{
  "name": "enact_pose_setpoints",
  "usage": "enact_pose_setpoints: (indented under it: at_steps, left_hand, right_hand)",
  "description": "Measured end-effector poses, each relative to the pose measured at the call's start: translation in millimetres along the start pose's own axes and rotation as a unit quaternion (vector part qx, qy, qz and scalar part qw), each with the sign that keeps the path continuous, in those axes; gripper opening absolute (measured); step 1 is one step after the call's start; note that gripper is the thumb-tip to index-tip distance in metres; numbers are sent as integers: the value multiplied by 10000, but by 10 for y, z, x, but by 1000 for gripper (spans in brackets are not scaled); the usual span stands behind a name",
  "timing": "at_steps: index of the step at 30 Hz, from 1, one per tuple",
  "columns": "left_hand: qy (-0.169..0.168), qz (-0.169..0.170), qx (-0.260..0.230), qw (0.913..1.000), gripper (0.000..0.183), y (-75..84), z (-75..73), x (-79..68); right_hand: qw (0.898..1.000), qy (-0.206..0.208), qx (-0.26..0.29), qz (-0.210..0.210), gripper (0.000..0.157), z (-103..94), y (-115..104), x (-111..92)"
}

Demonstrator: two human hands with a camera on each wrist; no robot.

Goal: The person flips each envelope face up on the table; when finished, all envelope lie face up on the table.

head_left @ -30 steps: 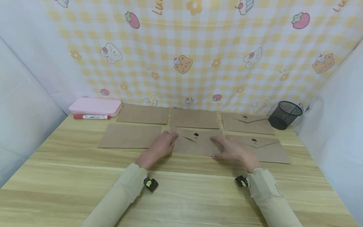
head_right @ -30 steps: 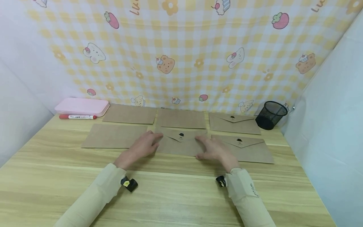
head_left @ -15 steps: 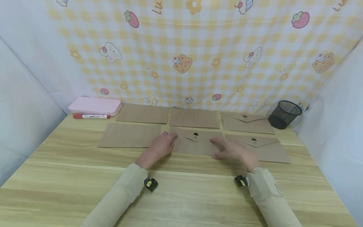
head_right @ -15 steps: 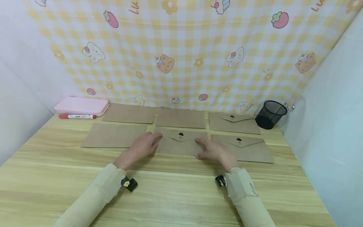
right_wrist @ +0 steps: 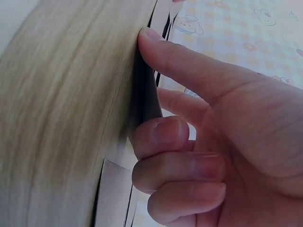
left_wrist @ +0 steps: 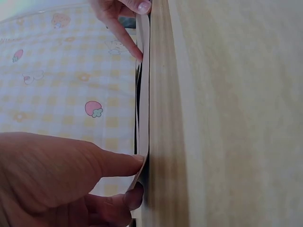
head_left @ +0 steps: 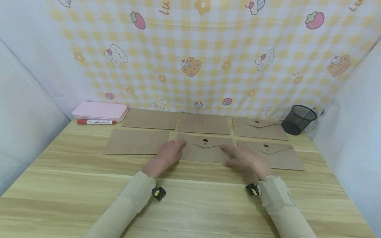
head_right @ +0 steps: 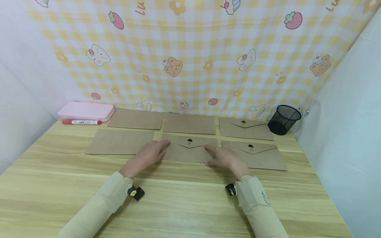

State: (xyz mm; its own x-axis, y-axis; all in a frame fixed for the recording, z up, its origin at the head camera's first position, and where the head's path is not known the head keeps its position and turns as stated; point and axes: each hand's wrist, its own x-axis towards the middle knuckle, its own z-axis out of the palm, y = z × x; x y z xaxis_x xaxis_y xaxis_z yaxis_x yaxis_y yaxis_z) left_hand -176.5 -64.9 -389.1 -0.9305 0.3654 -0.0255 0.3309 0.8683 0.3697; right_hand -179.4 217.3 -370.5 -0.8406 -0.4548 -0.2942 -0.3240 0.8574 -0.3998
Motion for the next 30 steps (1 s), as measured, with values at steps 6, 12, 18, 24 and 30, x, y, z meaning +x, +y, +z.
enact_pose_setpoints:
  at_steps: [6, 12, 18, 24, 30]
  left_hand:
    - [49, -41, 143, 9999, 39, 9, -8, -13]
    - [71, -39, 428, 9991, 36, 6, -6, -16]
    - [107, -100, 623, 9980, 33, 11, -43, -25]
    - [92, -192, 734, 9971, 30, 11, -67, -15]
    - [-269, -111, 303, 9991, 31, 20, -165, -34]
  right_hand:
    - [10000, -6, -11, 27, 70, 2, -17, -2]
    - [9999, -7, -32, 146, 69, -8, -32, -10]
    - [9999, -22, -80, 151, 68, -16, -54, 18]
    - [9999, -20, 1, 125, 68, -25, -70, 38]
    - [9995, 97, 226, -217, 67, -25, -8, 20]
